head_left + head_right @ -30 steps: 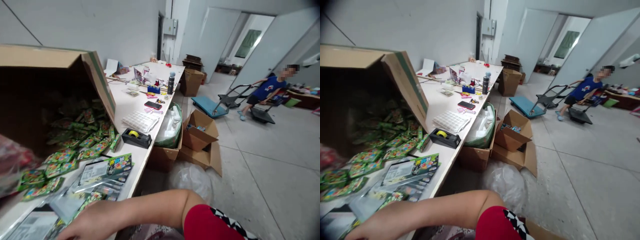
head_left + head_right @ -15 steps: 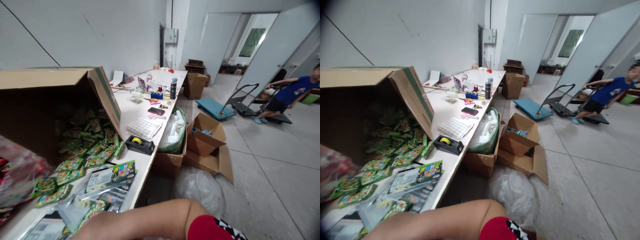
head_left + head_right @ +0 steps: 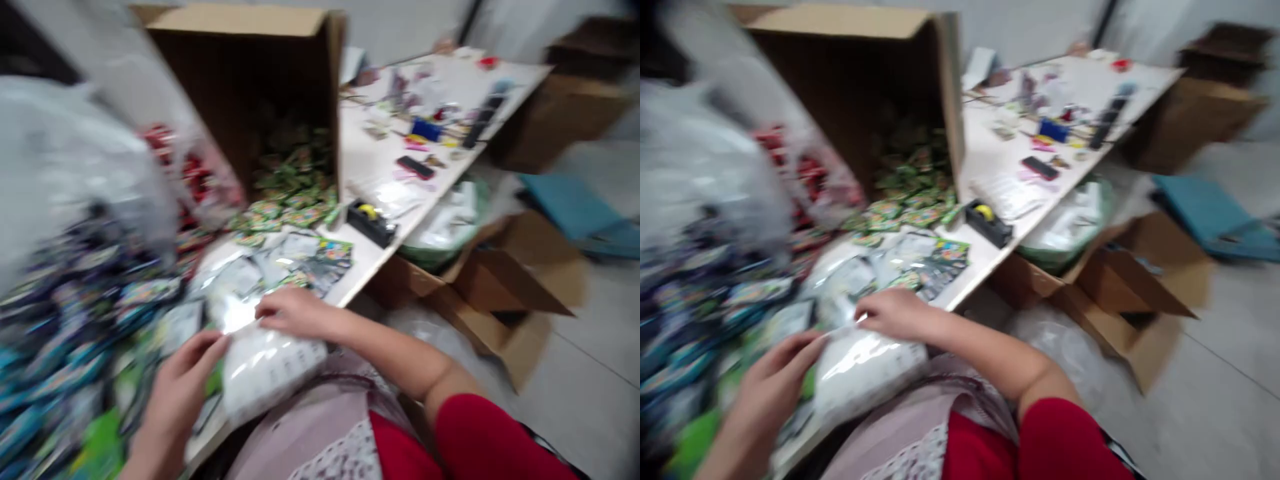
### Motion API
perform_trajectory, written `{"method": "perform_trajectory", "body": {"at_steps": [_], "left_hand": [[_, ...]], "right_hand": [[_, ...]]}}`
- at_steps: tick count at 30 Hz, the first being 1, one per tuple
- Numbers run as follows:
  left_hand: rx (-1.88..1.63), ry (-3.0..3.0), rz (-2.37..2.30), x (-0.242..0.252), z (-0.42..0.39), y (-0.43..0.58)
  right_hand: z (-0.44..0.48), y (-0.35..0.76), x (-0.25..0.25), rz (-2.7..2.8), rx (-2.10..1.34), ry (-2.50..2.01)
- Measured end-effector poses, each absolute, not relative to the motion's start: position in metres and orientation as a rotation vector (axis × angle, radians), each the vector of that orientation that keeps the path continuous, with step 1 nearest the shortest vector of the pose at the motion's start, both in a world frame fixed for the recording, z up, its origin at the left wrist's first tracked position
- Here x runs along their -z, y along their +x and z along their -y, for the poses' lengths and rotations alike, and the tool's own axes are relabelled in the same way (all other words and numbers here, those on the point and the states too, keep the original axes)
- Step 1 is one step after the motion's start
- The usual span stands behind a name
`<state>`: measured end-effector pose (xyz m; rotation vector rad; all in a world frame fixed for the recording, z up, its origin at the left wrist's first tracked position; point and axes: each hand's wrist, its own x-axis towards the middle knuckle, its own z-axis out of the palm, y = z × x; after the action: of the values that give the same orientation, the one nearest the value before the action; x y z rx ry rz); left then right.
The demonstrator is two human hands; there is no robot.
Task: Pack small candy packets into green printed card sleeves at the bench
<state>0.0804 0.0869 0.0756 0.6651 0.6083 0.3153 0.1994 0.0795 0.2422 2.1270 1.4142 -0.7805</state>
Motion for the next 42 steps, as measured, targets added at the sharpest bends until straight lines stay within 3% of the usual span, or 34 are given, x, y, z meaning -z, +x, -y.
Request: {"method": "perform_trajectory", "body": {"at_steps": [12, 42], "left_hand": [[-0.433, 0.163, -0.531, -0.062, -0.061, 0.078], [-0.394, 0.045, -0.38, -0.062, -0.049, 0.077]], "right_hand": [[-0.064, 0.184, -0.228, -1.72, 0.423, 1.946], [-0.071, 0.177, -0.206, -1.865, 0.477, 1.77]]}}
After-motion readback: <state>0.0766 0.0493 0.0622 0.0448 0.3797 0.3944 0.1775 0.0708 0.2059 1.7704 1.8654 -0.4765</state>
